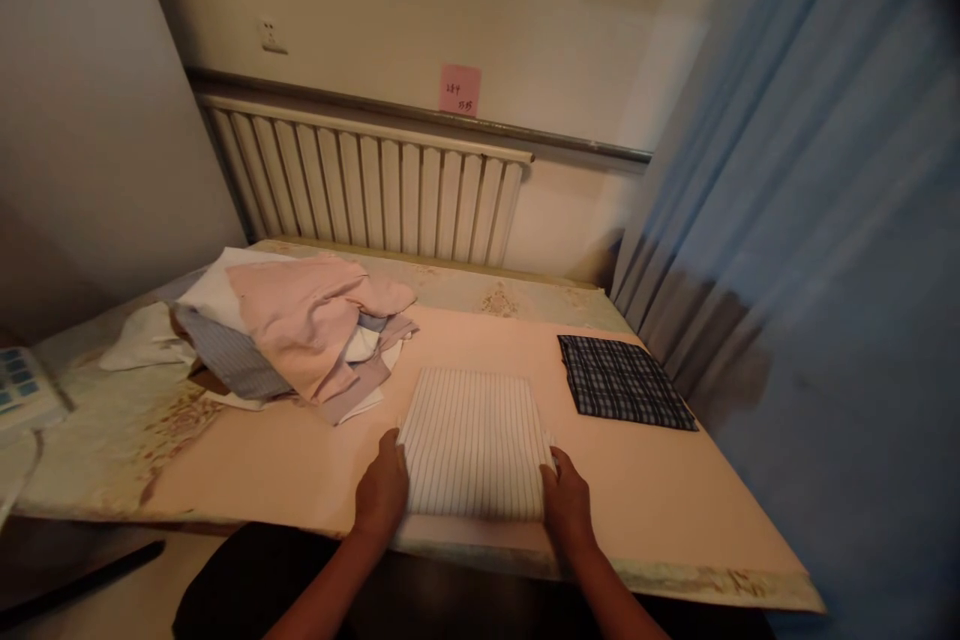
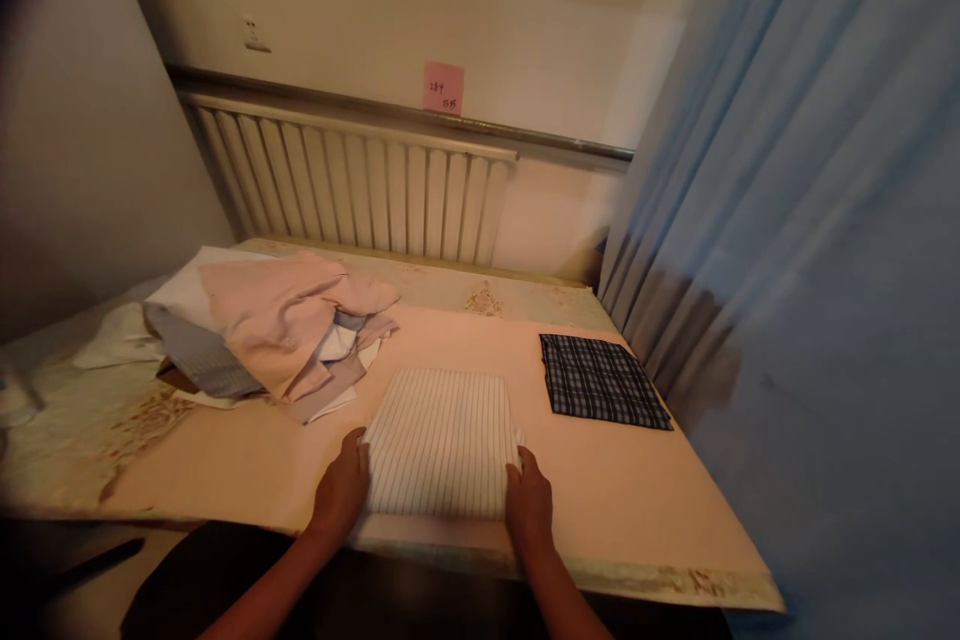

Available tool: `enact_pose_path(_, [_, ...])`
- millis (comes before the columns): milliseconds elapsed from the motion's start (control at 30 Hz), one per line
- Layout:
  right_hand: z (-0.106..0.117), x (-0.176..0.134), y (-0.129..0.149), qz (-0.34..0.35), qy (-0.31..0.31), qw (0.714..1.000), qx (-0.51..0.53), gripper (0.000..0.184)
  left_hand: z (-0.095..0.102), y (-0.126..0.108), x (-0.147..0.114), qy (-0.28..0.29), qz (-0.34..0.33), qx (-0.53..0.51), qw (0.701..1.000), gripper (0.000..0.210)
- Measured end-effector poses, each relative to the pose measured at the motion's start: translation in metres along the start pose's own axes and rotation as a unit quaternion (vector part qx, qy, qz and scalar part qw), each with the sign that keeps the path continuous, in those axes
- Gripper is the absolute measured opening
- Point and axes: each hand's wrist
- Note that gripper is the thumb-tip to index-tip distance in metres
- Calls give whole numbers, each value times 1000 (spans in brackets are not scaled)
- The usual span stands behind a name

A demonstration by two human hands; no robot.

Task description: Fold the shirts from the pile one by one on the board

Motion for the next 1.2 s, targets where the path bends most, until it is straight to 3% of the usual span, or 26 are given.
enact_pose_path(233, [0,-4,0,5,6,1000,-17,47,-4,4,-4,-5,-38,95,995,43])
enact_pose_path(367, [-2,-1,-3,18,13,1000,-21,46,-1,-8,-2,-27,-65,151,986,44])
enact_pose_path(500, [-2,1,-4,22,11,999,-41,46,-20,-35,-1,-107,-218,145,959,51])
enact_pose_path(633, [3,1,3,18,17,999,-33,45,-55,-53,-2,-80,-329,127,932,52])
enact_pose_path(733, [9,-3,9,34,0,999,0,45,-72,-51,-2,-62,-332,125,933,52])
enact_pose_path(833, [12,-10,9,65,-19,998,5,45,-75,-46,-2,-63,-329,119,935,53])
enact_pose_path(1000, [10,-15,-5,131,-38,984,-119,44,-73,-45,-1,-62,-326,119,936,53])
enact_pose_path(1100, [-2,-10,0,221,-88,961,-138,43,-73,-47,-2,-61,-323,121,937,53])
enact_pose_path(1200, [-29,-4,20,306,-83,940,-125,44,-71,-48,-3,-65,-322,118,937,53])
Point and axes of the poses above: each hand's wrist, its own x-axis towards the middle knuckle, its own z-axis out of the back of the hand, y = z × x, and after that the axes turned 2 degrees about -y, right-handed
